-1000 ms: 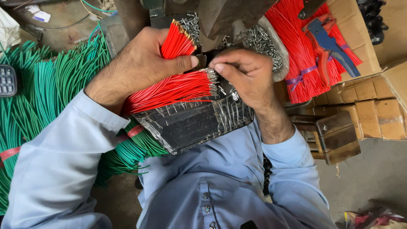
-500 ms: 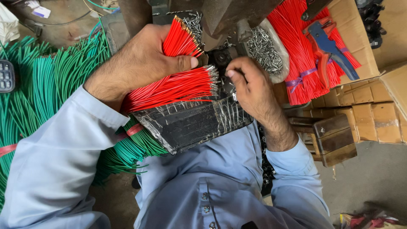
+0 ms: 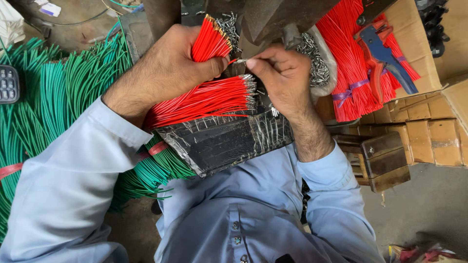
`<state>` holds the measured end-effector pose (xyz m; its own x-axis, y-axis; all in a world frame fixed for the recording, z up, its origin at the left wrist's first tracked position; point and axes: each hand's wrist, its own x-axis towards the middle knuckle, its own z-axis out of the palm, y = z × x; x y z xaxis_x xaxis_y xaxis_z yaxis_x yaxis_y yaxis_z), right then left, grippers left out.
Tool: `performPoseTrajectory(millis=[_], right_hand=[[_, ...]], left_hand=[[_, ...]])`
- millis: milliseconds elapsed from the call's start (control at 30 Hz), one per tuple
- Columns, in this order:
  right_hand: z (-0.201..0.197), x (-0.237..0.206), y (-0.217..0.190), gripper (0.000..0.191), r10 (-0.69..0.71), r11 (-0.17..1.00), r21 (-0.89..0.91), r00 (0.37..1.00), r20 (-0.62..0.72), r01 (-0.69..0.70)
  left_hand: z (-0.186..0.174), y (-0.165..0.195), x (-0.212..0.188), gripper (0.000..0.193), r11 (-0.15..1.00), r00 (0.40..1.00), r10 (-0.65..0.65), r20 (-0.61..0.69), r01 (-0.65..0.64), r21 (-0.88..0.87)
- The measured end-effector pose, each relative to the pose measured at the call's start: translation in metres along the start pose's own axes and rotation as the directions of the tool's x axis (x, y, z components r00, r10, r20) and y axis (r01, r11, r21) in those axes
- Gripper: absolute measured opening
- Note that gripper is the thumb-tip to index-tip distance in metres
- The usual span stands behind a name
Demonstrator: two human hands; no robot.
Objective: The person holds a bundle of red insulated wires in one hand and, one at a time, inserts the stripped end of a wire with a metal terminal into a bench-mounted crimping machine, operates the press to crimp the terminal onto the wire, and places the finished wire onto a growing pile on the work surface.
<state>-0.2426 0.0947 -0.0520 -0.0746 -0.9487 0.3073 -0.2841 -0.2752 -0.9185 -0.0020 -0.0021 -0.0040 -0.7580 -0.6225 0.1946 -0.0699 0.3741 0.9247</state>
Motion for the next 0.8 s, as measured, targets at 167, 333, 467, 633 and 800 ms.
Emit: performPoseTrajectory(millis=[167,333,467,633,800], right_hand=[[-0.002,0.002,0.003,0.006,-0.026,0.997,-0.072,1.000,0.018,0.027],[-0.006,0.005,0.002,0.008,0.007,0.983,-0.185,1.000,0.013,-0.004],[-0.004,0.007,-0.001,0.009,-0.119,0.982,-0.134,0.990,0.081,0.129],[0.005,0.003,-0.013,0.011,-0.172,0.982,-0.072,0.983,0.060,0.177],[0.009,-0.005,-0.029,0.013,-0.407,0.743,-0.562,0.912,0.054,0.365]], left_hand=[[-0.001,0.000,0.000,0.017,0.998,0.999,0.041,0.001,-0.041,0.039],[-0.001,0.000,0.000,0.016,0.997,0.998,0.061,-0.014,-0.060,0.052],[-0.001,0.002,-0.001,0.017,0.998,0.998,0.052,-0.022,-0.053,-0.044],[-0.002,0.003,-0.001,0.016,0.996,0.998,0.065,-0.023,-0.067,-0.062],[-0.001,0.005,-0.001,0.016,0.997,1.000,0.023,-0.021,-0.024,-0.079]])
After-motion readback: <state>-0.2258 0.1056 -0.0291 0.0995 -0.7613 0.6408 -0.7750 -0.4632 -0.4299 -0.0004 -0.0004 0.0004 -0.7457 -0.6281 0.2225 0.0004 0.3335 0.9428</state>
